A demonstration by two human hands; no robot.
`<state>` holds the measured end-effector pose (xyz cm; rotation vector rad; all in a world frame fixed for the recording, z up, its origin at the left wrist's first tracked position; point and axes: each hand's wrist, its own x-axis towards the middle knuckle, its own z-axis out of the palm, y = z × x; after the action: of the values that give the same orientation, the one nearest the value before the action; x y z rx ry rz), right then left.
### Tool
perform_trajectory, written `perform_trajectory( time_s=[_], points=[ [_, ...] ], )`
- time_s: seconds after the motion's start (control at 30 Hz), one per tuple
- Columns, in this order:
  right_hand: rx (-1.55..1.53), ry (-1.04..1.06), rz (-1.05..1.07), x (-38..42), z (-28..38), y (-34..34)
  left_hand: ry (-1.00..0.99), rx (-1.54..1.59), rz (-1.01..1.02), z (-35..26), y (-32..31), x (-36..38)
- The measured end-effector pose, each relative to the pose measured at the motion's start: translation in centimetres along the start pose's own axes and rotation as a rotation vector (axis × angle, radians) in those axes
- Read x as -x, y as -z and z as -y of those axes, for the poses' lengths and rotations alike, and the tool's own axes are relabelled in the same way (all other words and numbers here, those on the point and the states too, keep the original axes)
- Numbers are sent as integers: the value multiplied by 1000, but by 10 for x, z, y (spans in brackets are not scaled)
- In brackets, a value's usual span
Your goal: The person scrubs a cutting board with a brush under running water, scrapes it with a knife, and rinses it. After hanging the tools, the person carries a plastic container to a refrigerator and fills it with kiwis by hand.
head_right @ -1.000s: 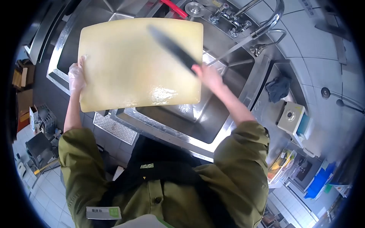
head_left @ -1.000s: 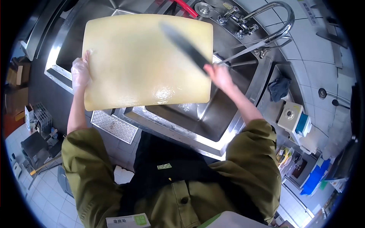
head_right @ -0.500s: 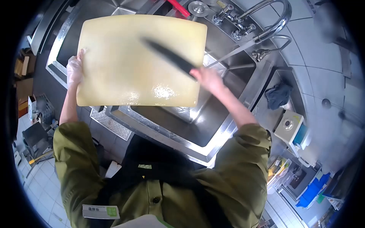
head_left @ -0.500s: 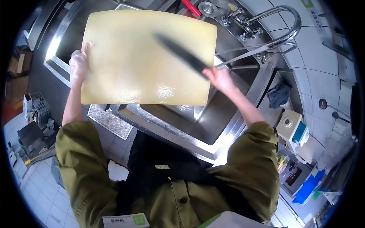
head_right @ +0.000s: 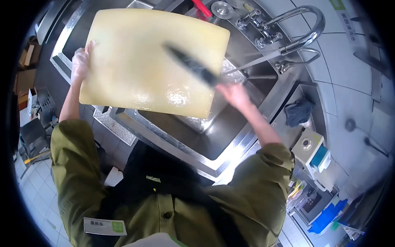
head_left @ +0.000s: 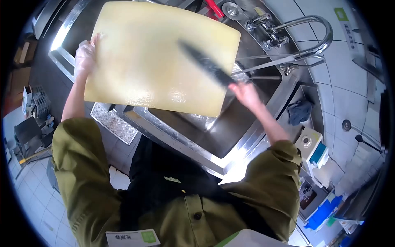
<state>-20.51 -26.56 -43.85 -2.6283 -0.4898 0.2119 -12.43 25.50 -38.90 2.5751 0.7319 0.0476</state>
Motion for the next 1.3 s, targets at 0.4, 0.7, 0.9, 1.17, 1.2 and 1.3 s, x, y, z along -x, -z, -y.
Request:
perform_trajectory(
  time_s=[0.4,0.7,0.9,1.17,1.2,1.3],
  points=[
    [27,-215,124,-42,-33,15,-2,-35,-16,-3,-2,4],
    [36,-120,0,-43,-32,2,-61,-15,-48,13,-12,-1],
    [131,-5,111,-39,-20,9,-70,50,-95,10,-15,2],
    [201,58,88,-20,-12,3,-283,-59,-57,31,-25,-11],
    [128,-13,40,-29,-13,6,-361,3,-59,30,-25,-10],
    [76,-9,133,3,-2,-19,-136,-187,47,17,-17,-5]
  ],
)
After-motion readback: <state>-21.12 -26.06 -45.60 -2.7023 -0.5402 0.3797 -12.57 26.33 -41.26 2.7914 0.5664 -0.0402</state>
